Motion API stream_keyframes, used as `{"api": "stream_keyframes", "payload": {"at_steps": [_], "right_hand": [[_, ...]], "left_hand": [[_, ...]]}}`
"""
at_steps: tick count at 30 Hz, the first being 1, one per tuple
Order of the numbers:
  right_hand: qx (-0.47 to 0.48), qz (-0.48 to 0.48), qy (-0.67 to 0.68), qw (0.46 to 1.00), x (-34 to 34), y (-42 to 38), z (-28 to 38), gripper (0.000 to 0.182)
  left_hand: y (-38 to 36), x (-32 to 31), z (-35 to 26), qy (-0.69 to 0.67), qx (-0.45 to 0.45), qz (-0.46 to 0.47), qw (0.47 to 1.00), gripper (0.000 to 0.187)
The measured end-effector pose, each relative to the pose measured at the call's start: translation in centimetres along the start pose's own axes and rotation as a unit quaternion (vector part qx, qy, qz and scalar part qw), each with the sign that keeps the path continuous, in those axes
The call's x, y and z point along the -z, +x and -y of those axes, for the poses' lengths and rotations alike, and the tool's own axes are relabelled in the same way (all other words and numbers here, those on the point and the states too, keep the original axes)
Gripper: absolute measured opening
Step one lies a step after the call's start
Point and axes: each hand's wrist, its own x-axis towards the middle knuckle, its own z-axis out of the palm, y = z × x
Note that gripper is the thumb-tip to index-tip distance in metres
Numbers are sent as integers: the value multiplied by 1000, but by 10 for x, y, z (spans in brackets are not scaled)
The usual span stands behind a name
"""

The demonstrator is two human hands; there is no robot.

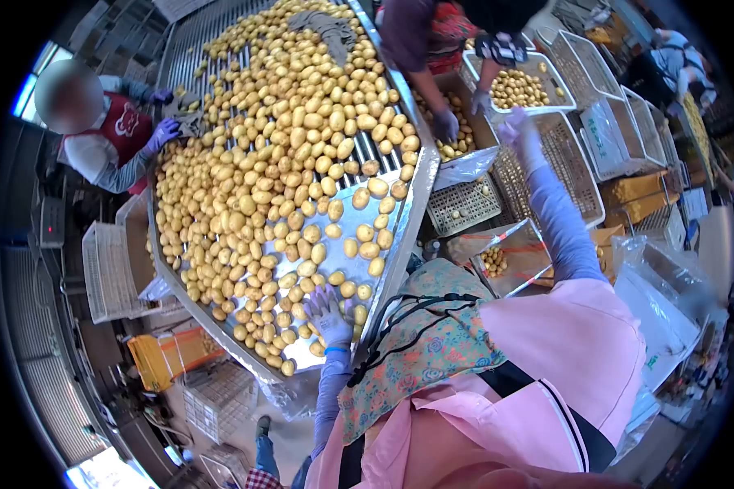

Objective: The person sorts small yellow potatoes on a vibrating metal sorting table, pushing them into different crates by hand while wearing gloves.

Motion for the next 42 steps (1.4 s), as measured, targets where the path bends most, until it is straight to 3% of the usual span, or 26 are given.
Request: {"api": "stream_keyframes", "payload": {"at_steps": [1, 3, 4, 5, 7, 9, 11, 12, 13, 15, 20, 22, 23, 25, 29, 31, 33, 35, 36, 38, 41, 42], "right_hand": [[45, 60, -132, 988, 8, 17, -36, 34], [161, 168, -267, 935, -15, -36, -124, 24], [284, 262, -486, 784, -31, -61, -152, 26], [390, 340, -649, 559, -49, -88, -179, 27], [461, 409, -582, 531, -101, -158, -212, 36], [406, 328, -677, 520, -136, -217, -253, 40], [322, 547, -681, 365, -156, -249, -273, 43], [279, 548, -671, 415, -157, -253, -271, 45], [279, 551, -669, 413, -155, -255, -280, 45], [385, 570, -600, 408, -145, -263, -294, 41], [284, 600, -655, 360, -158, -260, -288, 39], [297, 597, -608, 431, -152, -253, -297, 35], [298, 595, -610, 431, -151, -251, -301, 35], [312, 588, -565, 488, -147, -247, -308, 28], [297, 633, -519, 491, -160, -220, -312, 24], [279, 585, -491, 583, -168, -196, -297, 21], [257, 550, -559, 565, -188, -187, -272, 26], [526, 340, -589, 511, -214, -145, -249, 36], [525, 342, -588, 511, -213, -131, -248, 36], [340, 403, -723, 446, -211, -111, -250, 47], [284, 439, -710, 472, -205, -104, -258, 50], [253, 482, -709, 448, -208, -99, -256, 45]], "left_hand": [[-6, 1, -3, -6, 67, -14, 998, 70], [-6, 17, -17, -28, 169, -37, 985, 72], [-1, 18, -22, -43, 188, -40, 980, 70], [1, 18, -26, -56, 213, -42, 975, 69], [9, -5, -29, -4, 222, -63, 973, 68], [17, 6, -41, -9, 203, -55, 978, 64], [13, 13, -42, -54, 180, -39, 981, 59], [10, 14, -43, -62, 183, -51, 980, 58], [8, 14, -41, -69, 190, -65, 977, 56], [8, 15, -37, -75, 201, -71, 974, 56], [8, 10, -33, -87, 233, -87, 965, 55], [10, 9, -32, -92, 233, -89, 964, 55], [10, 10, -33, -86, 233, -88, 965, 55], [12, 11, -34, -83, 229, -86, 966, 55], [7, 9, -31, -71, 232, -83, 967, 56], [2, 7, -31, -60, 241, -82, 965, 57], [6, 6, -29, -78, 233, -84, 966, 56], [10, 14, -31, -80, 240, -89, 963, 55], [9, 14, -32, -79, 242, -84, 963, 55], [11, 12, -30, -76, 245, -75, 964, 54], [10, 10, -30, -71, 241, -83, 964, 54], [7, 11, -32, -71, 243, -79, 964, 54]]}}
